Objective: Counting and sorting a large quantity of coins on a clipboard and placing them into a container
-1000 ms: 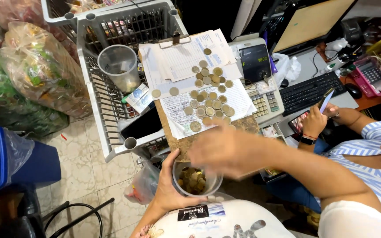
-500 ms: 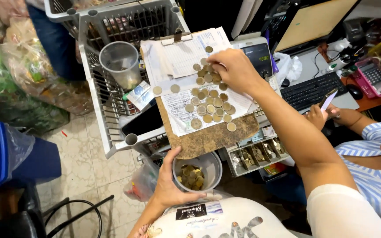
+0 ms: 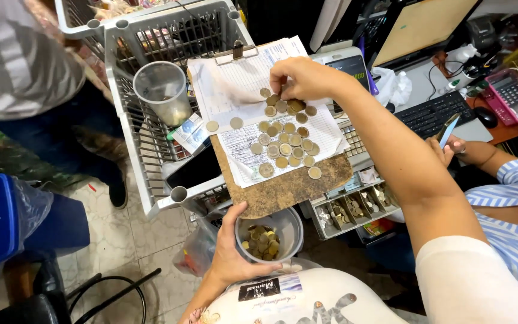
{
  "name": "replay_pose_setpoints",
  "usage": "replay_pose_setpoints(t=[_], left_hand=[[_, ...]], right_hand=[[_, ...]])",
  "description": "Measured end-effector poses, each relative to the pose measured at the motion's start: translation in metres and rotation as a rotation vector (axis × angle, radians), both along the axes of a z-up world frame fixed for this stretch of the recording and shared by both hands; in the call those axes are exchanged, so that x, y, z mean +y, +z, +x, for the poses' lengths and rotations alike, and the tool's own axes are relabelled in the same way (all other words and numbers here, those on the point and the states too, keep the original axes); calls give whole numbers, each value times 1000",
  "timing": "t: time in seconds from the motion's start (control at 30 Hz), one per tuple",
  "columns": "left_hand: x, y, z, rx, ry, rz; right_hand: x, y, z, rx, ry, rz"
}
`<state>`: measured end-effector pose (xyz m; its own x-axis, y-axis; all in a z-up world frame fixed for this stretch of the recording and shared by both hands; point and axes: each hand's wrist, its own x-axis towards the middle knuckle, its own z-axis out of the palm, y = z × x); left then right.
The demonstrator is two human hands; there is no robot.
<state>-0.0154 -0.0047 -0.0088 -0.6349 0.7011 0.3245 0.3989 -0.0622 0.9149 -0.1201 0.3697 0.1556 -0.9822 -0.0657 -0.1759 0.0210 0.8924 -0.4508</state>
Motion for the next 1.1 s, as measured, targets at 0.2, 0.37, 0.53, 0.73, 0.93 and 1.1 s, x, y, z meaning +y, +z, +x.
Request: replay_pose_setpoints(t=[0.2, 0.37, 0.53, 0.73, 0.93, 1.1], left_hand=[[-1, 5, 0, -3, -7, -11], [-1, 9, 0, -4, -2, -18], [-4, -1, 1, 6, 14, -64], [-3, -1, 3, 28, 36, -43], [-1, 12, 4, 29, 41, -7], [0, 20, 7, 89, 81, 22]], right_hand=[[-14, 14, 0, -12, -26, -124], [-12, 7, -4, 57, -83, -61], [-29, 20, 2, -17, -108, -157], [-28, 15, -2, -50, -55, -102], [-38, 23, -14, -173, -34, 68], [-44, 30, -17, -274, -30, 157]])
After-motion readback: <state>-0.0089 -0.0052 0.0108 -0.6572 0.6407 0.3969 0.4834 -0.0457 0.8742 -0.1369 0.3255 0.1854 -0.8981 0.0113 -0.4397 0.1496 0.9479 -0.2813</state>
